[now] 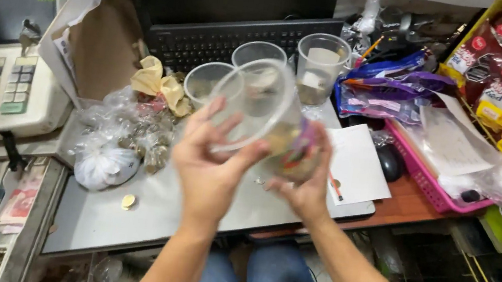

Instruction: Counting and sorting coins into cups and a cash register drawer, then recording the amount on paper.

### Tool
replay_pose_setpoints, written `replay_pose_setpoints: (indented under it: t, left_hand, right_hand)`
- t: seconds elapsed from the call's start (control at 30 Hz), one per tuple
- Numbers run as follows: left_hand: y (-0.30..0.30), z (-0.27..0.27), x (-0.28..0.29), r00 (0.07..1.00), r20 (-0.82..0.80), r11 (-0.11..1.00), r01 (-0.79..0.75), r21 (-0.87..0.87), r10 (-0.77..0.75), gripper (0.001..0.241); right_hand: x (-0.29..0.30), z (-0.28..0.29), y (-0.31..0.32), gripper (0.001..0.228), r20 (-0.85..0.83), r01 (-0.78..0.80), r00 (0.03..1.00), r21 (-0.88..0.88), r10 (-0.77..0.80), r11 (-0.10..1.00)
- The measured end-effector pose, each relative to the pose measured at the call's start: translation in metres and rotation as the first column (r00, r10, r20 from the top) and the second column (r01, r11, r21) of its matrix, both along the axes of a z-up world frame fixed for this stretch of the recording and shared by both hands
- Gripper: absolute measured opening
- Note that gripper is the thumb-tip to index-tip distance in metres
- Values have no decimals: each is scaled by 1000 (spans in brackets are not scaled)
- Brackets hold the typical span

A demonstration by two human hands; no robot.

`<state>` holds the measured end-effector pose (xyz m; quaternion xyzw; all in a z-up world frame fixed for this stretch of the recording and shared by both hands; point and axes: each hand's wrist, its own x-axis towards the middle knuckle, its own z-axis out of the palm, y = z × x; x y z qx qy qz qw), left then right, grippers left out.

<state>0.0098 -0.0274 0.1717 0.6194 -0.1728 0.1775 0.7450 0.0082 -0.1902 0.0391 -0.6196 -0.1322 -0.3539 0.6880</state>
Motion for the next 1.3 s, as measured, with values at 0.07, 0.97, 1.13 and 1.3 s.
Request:
replay_pose_setpoints:
  t: [0.07, 0.97, 1.13, 1.3]
  left_hand:
    - [-32, 4, 22, 997, -13, 995, 71, 75, -70, 33]
    - [-313, -64, 358, 985, -119, -147, 101, 984, -124, 28]
    - [-304, -39, 337, 978, -150, -179, 123, 976, -143, 32]
    - [-270, 8, 325, 944, -322, 27, 324, 946, -78, 36]
  right_hand:
    - [4, 28, -29, 113, 77, 110, 991, -18, -109, 994]
    - [44, 104, -248, 67, -367, 302, 909, 257, -197, 918]
    - [59, 99, -242, 69, -408, 318, 890, 235, -204, 918]
    - [78, 107, -231, 79, -424, 312, 863, 16, -276, 950]
